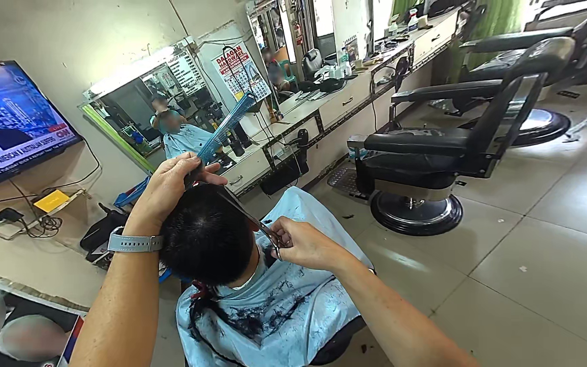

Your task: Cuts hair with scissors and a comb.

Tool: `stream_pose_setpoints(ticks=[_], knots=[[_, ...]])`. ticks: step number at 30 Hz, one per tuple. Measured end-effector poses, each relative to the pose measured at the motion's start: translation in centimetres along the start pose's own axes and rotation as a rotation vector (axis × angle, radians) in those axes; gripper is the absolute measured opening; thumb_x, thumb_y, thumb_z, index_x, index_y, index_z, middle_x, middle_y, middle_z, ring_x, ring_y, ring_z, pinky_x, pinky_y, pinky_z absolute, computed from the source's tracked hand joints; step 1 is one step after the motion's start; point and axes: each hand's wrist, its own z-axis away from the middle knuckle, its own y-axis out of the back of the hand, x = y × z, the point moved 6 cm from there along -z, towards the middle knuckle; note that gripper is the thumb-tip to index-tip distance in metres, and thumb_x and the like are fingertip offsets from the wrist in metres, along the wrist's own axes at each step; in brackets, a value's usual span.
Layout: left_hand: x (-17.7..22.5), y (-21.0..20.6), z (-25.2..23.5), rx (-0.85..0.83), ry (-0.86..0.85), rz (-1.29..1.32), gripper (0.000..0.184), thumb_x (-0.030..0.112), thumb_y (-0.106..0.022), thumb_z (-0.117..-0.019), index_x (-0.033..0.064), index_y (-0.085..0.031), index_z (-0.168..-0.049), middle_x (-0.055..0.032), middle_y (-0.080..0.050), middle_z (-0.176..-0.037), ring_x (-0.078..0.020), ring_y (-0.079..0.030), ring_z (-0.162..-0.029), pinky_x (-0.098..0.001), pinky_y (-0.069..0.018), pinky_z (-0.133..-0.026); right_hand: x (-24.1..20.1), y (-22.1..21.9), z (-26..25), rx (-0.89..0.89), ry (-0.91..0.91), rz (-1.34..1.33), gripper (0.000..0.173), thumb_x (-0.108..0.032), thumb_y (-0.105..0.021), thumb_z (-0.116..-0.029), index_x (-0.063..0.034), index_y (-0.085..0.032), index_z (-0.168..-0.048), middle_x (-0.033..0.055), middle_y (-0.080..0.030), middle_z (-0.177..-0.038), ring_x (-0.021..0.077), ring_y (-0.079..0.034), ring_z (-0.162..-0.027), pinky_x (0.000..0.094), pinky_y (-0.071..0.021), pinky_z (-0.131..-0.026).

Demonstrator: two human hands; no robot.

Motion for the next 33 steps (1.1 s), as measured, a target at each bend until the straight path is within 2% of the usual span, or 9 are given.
stream_pose_setpoints(ticks=[5,7,12,15,18,23,26,29,33], knots=[[0.2,0.0,0.2,0.013,0.005,0.001,0.042,0.021,-0.025,-0.1090,0.0061,-0.063,-0.101,-0.0137,-0.078,-0.103,-0.0264,-0.075,-0.105,-0.0416,-0.0584,-0.096,-0.1,-0.2,0.2,0.024,-0.009,-0.007,0.039,-0.020,-0.074,-0.0922,-0.0072,-0.059,-0.125,0.0041,-0.070,-0.105,0.0081,-0.070,-0.086,0.0271,-0.0588,-0.082],[0.2,0.0,0.3,0.014,-0.004,0.001,0.042,0.021,-0.025,-0.1098,0.0065,-0.063,-0.099,-0.0134,-0.078,-0.101,-0.0256,-0.075,-0.104,-0.0405,-0.0583,-0.096,-0.1,-0.3,0.2,0.028,-0.010,0.011,0.043,-0.019,-0.074,-0.0902,-0.0073,-0.057,-0.128,0.0044,-0.068,-0.106,0.0093,-0.067,-0.085,0.0281,-0.0574,-0.080],[0.2,0.1,0.4,0.006,-0.020,0.031,0.040,0.020,-0.025,-0.1089,0.0074,-0.060,-0.096,-0.0132,-0.078,-0.100,-0.0261,-0.074,-0.106,-0.0418,-0.0573,-0.097,-0.2,-0.4,0.4,0.060,0.003,0.001,0.037,-0.018,-0.072,-0.0934,-0.0070,-0.058,-0.126,0.0043,-0.071,-0.105,0.0090,-0.071,-0.087,0.0282,-0.0597,-0.082],[0.2,0.1,0.5,0.001,-0.030,0.041,0.041,0.020,-0.023,-0.1095,0.0081,-0.060,-0.096,-0.0121,-0.078,-0.098,-0.0233,-0.075,-0.104,-0.0392,-0.0580,-0.096,-0.5,-0.4,0.7,0.076,0.004,0.033,0.042,-0.019,-0.074,-0.0908,-0.0070,-0.058,-0.127,0.0041,-0.068,-0.108,0.0087,-0.067,-0.086,0.0270,-0.0573,-0.081],[0.3,0.1,0.6,-0.015,-0.045,0.072,0.039,0.019,-0.023,-0.1097,0.0099,-0.058,-0.094,-0.0111,-0.078,-0.096,-0.0231,-0.075,-0.102,-0.0395,-0.0578,-0.098,-0.6,-0.5,0.8,0.077,-0.007,0.041,0.037,-0.019,-0.072,-0.0944,-0.0070,-0.058,-0.127,0.0052,-0.070,-0.106,0.0094,-0.070,-0.087,0.0282,-0.0589,-0.082],[0.6,0.1,0.9,-0.013,-0.075,0.074,0.040,0.019,-0.024,-0.1089,0.0126,-0.058,-0.090,-0.0090,-0.079,-0.095,-0.0183,-0.076,-0.098,-0.0327,-0.0596,-0.088,-0.8,-0.8,1.2,0.112,-0.014,0.049,0.042,-0.019,-0.073,-0.0905,-0.0078,-0.058,-0.128,0.0038,-0.067,-0.108,0.0082,-0.067,-0.086,0.0265,-0.0572,-0.081],[0.6,0.2,0.9,-0.039,-0.101,0.115,0.039,0.018,-0.024,-0.1085,0.0096,-0.059,-0.093,-0.0118,-0.077,-0.099,-0.0265,-0.074,-0.106,-0.0437,-0.0565,-0.101,-0.9,-0.7,1.3,0.112,-0.020,-0.024,0.038,-0.016,-0.073,-0.0919,-0.0066,-0.059,-0.126,0.0052,-0.071,-0.108,0.0095,-0.071,-0.089,0.0281,-0.0596,-0.083],[0.5,0.0,0.3,-0.079,-0.115,0.084,0.039,0.019,-0.025,-0.1093,0.0058,-0.061,-0.100,-0.0137,-0.077,-0.106,-0.0281,-0.072,-0.111,-0.0467,-0.0528,-0.106,-0.5,-0.4,1.0,0.122,-0.040,-0.120,0.038,-0.017,-0.076,-0.0900,-0.0075,-0.060,-0.123,0.0051,-0.072,-0.108,0.0100,-0.071,-0.091,0.0292,-0.0596,-0.084],[0.1,-0.8,-0.4,-0.162,0.000,-0.155,0.043,0.022,-0.027,-0.1107,0.0070,-0.066,-0.102,-0.0058,-0.078,-0.108,-0.0156,-0.072,-0.104,-0.0384,-0.0551,-0.096,0.5,-1.4,0.6,0.040,-0.076,-0.289,0.040,-0.017,-0.077,-0.0902,-0.0031,-0.058,-0.123,0.0070,-0.071,-0.103,0.0113,-0.070,-0.084,0.0273,-0.0594,-0.075]])
